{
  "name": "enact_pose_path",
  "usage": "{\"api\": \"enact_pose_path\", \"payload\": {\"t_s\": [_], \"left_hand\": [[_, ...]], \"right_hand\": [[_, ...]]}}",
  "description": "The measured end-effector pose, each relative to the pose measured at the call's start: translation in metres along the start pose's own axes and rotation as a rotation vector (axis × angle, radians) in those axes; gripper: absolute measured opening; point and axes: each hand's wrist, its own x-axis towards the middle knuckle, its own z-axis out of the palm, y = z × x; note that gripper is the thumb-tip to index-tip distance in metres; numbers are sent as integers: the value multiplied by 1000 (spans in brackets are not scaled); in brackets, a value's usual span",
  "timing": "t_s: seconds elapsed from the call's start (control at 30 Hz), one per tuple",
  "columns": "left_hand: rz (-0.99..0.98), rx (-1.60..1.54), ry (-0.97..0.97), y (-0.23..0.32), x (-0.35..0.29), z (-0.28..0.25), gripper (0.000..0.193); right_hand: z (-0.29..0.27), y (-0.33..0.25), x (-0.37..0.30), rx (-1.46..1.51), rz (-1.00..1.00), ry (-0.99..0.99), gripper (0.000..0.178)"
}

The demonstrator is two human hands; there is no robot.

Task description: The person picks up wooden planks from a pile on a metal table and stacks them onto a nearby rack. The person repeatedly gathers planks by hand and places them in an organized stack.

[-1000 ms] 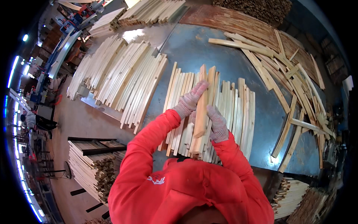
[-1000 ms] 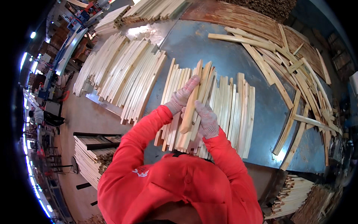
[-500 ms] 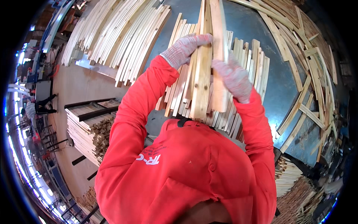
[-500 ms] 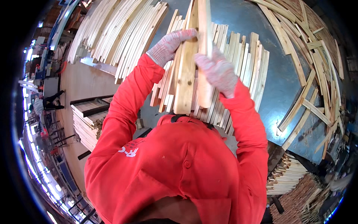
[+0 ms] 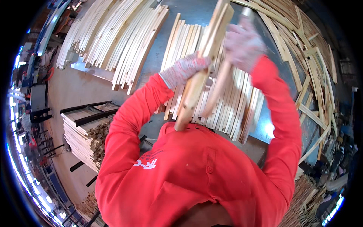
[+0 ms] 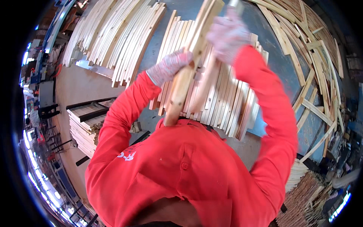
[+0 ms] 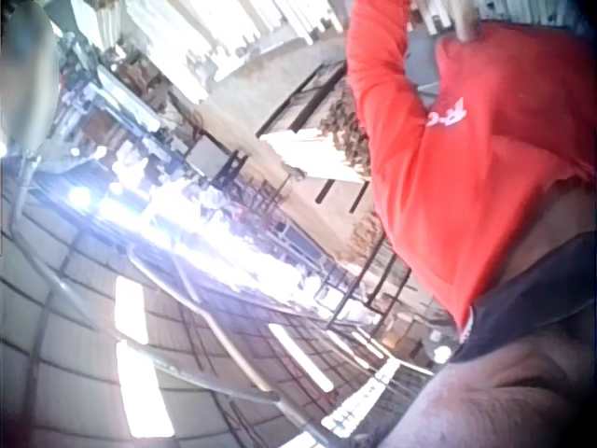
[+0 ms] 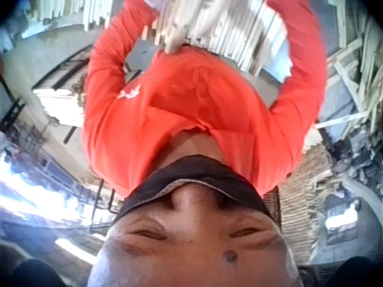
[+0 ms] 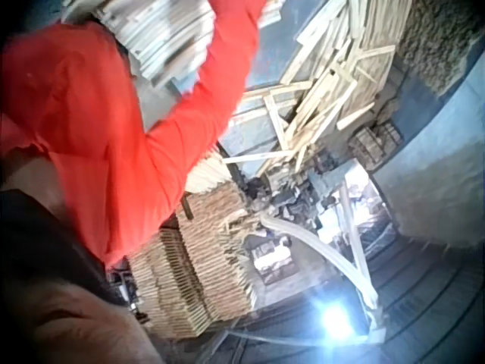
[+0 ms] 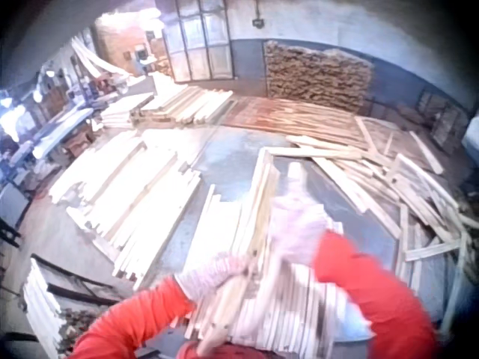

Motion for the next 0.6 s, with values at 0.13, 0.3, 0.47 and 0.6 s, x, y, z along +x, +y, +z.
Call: {"api": "enact_pose_path", "payload": {"t_s": [0.13, 0.3, 0.47, 0.6], "left_hand": [[162, -66, -66, -35, 16, 4, 66], [141, -249, 90, -31, -25, -11, 66], [325, -122, 309, 13, -64, -45, 56], [292, -171, 256, 17, -72, -54, 55]], "right_hand": [[58, -16, 16, 589, 130, 299, 58], [56, 27, -38, 323, 520, 474, 77], [101, 16, -116, 211, 992, -411, 92], [106, 43, -147, 294, 1009, -299, 96]]}}
